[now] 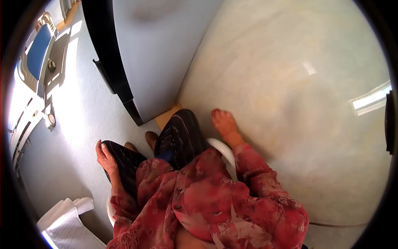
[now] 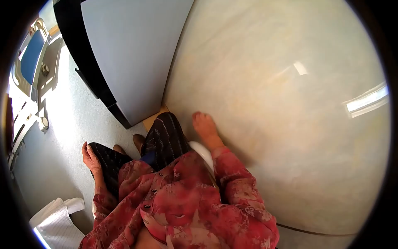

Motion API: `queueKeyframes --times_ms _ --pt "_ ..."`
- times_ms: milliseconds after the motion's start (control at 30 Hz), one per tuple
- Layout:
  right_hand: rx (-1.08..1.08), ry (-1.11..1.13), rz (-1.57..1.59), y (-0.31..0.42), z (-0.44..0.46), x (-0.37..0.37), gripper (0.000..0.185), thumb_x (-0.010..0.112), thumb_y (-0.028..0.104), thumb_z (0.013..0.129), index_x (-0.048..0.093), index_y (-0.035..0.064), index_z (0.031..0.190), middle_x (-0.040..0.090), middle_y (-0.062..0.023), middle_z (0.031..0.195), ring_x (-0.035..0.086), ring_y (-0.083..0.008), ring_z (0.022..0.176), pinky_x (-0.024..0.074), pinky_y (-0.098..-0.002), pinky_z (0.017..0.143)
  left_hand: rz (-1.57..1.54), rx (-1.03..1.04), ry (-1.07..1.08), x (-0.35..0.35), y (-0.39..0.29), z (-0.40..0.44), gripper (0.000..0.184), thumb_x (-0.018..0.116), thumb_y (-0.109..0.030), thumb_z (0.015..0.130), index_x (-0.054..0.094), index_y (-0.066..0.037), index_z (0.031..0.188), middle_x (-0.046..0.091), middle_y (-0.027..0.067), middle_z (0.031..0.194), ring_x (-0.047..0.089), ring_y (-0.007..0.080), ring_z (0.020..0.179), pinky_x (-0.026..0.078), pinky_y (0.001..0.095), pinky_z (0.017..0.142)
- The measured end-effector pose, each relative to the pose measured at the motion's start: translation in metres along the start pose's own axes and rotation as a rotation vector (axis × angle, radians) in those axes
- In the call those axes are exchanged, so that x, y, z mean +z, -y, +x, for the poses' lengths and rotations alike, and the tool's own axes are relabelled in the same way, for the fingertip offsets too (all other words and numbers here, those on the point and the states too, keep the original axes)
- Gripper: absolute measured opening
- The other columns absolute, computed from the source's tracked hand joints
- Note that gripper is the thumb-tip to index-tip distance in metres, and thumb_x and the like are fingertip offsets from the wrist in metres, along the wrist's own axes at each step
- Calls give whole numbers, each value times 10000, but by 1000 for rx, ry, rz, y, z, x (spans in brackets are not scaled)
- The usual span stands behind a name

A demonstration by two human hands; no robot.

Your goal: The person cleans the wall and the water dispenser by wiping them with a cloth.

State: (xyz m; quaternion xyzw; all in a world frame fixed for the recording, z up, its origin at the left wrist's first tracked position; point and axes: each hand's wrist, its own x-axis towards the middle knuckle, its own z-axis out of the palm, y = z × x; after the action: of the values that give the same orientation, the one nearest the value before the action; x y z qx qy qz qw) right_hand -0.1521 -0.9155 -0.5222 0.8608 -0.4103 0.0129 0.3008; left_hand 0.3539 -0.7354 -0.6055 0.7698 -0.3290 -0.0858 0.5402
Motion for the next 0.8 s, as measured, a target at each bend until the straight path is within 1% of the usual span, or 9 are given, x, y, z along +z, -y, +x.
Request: queueKeyframes --times_ms 100,233,300,433,567,700,733,767,800 --pt "-234 130 121 0 -23 15 345 664 187 788 686 102 1122 627 -74 1069 582 -259 995 471 -403 789 -19 -36 -3 -1 3 -1 443 525 -349 1071 609 0 1330 706 181 1167 646 236 1042 499 365 964" --pt "26 0 194 -46 34 -102 237 679 198 791 682 142 1020 641 -77 1070 596 -275 960 463 -446 789 -48 8 1 3 8 1 443 520 -345 1076 608 11 1324 698 160 1192 638 224 1071 485 355 991" --pt "130 -459 -89 -88 55 -150 342 669 124 814 704 162 1153 658 -105 1192 613 -317 979 458 -472 809 -44 -23 29 6 6 3 443 523 -341 1074 607 14 1326 692 169 1214 636 236 1091 480 358 1002" --pt "263 -651 -235 -120 63 -217 363 688 107 823 730 171 1177 668 -102 1221 641 -315 977 480 -434 787 -7 42 47 14 3 5 440 527 -336 1071 605 12 1330 689 181 1223 638 259 1101 477 364 1009" --pt "148 -313 -29 -72 9 -147 416 731 148 792 714 166 1208 658 -98 1246 642 -291 1047 483 -431 842 71 76 53 16 -6 4 452 542 -338 1065 606 31 1317 694 195 1196 652 271 1053 495 373 976" --pt "181 -14 335 -25 -29 -109 499 769 114 748 690 132 1240 660 -121 1222 653 -317 1063 503 -430 889 -3 145 118 43 -6 0 438 520 -323 1075 641 58 1252 672 111 1030 615 179 908 514 307 856" --pt "370 -65 574 -12 -37 -100 482 765 122 765 672 85 1236 650 -139 1229 649 -333 1077 512 -418 895 -85 -174 339 57 -17 -6 447 476 -333 1086 632 43 1272 642 82 916 584 155 777 513 301 750" --pt "566 -147 814 -5 -39 -95 472 760 130 781 653 38 1232 641 -158 1235 644 -349 1090 521 -405 900 -189 -18 678 79 -123 -45 468 456 -364 1085 615 21 1299 585 47 809 532 124 670 482 283 628" --pt "691 -137 1000 1 -36 -104 514 772 118 759 637 19 1246 636 -179 1235 639 -373 1093 511 -419 938 -278 -278 914 100 -141 -62 482 475 -373 1073 540 -12 1384 554 27 750 537 107 631 478 268 563"
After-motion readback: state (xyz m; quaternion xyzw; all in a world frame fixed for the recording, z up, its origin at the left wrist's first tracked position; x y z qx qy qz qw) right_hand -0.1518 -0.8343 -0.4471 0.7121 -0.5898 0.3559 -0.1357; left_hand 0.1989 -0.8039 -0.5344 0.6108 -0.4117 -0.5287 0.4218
